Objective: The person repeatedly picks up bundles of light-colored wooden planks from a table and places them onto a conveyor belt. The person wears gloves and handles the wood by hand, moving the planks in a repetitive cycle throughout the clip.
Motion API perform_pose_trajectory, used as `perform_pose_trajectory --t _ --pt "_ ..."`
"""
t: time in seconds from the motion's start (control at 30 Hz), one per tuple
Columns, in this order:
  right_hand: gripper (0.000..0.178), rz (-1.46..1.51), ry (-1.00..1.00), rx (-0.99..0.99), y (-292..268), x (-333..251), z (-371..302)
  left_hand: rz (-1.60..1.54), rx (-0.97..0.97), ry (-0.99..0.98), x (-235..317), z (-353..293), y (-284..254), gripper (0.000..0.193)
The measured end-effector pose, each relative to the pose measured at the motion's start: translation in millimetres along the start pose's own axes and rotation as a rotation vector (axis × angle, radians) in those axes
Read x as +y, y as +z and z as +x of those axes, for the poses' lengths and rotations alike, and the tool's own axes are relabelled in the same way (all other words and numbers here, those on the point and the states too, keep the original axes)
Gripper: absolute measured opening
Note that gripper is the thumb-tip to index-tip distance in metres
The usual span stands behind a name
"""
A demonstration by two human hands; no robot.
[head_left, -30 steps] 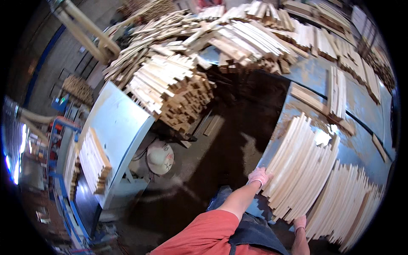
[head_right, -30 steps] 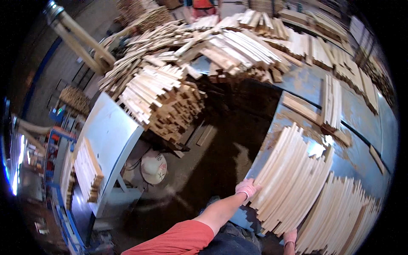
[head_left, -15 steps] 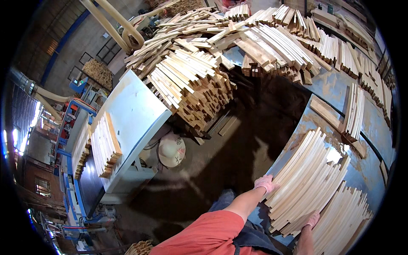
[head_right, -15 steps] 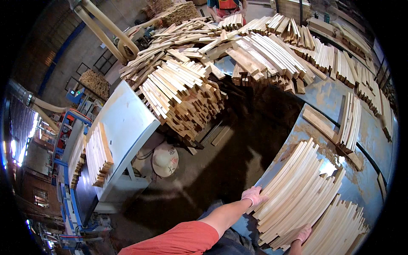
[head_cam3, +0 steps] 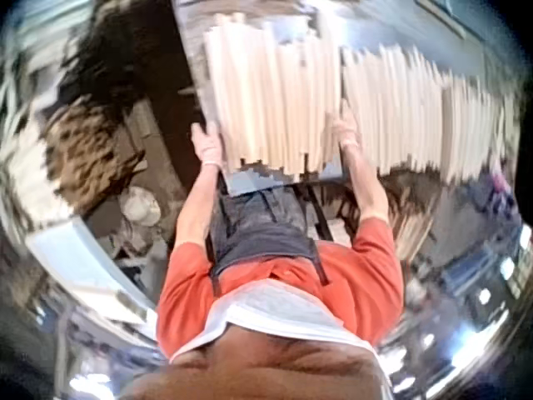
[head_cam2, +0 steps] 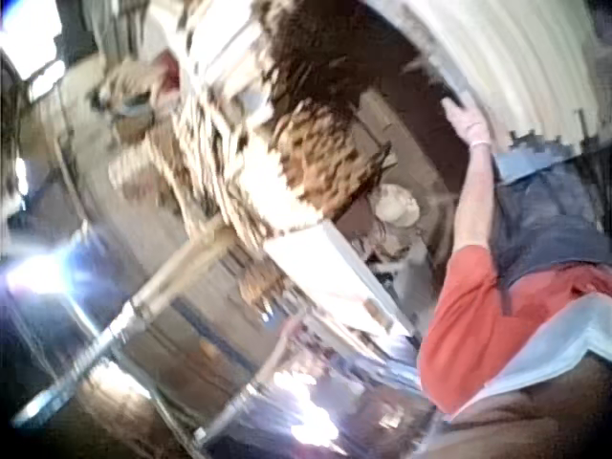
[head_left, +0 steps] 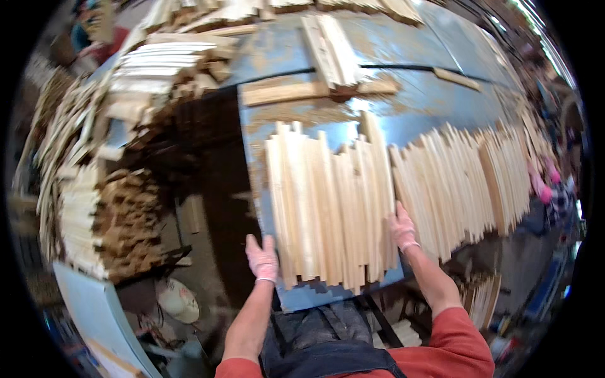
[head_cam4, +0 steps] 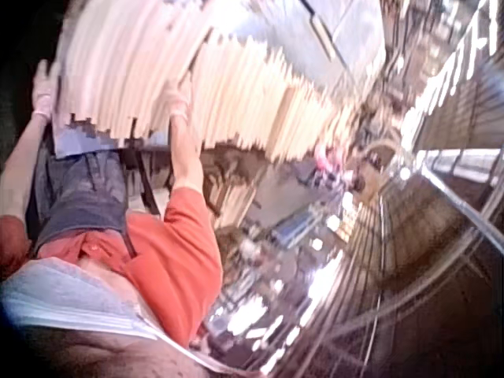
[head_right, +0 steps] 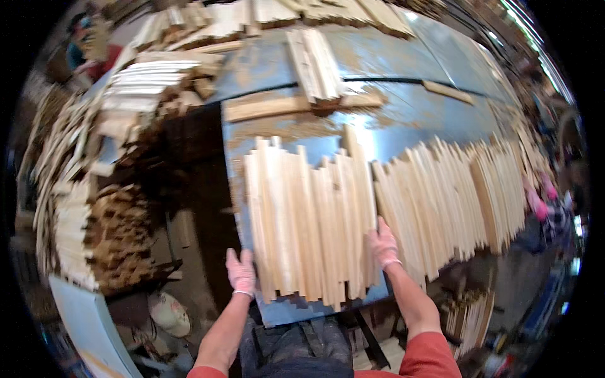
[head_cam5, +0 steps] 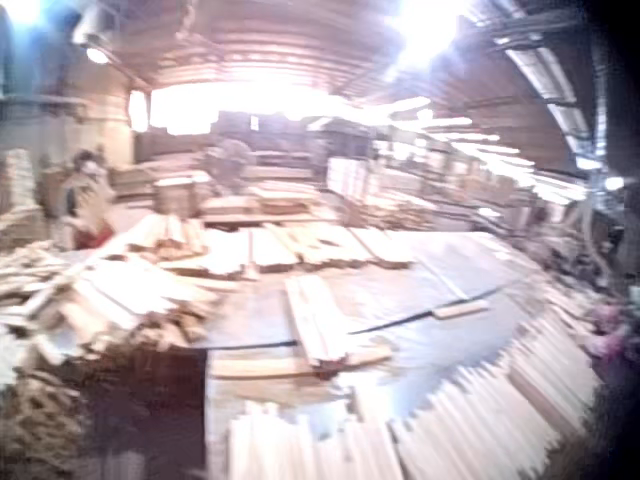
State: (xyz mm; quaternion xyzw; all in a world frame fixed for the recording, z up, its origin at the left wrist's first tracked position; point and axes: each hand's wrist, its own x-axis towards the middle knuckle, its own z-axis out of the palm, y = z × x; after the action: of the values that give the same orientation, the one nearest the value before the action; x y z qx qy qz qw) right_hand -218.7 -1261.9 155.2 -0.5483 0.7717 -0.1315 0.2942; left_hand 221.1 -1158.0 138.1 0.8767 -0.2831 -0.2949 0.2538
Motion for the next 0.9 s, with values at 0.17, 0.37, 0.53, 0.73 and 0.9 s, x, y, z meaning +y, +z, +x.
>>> perform_pose_trajectory --t 0.17,0.37,0.53,0.73,0.9 --pt "0.077 0.143 0.132 0.038 35 -5 -3 -0.255 -0.150 -0.061 -24 47 38 0.097" --pt "0.076 0.906 0.271 -0.071 38 -19 -28 -0.584 -0.436 -0.185 0 55 37 0.097" --pt "0.064 0.812 0.400 -0.192 57 -42 -49 -0.802 -0.717 -0.182 -25 74 -5 0.104" --pt "0.066 0.675 0.346 -0.288 89 -71 -72 -0.830 -0.760 -0.339 -71 66 -69 0.064" --pt "0.057 0.780 0.368 -0.381 102 -106 -91 -0.863 -0.688 -0.406 -105 47 -112 0.069"
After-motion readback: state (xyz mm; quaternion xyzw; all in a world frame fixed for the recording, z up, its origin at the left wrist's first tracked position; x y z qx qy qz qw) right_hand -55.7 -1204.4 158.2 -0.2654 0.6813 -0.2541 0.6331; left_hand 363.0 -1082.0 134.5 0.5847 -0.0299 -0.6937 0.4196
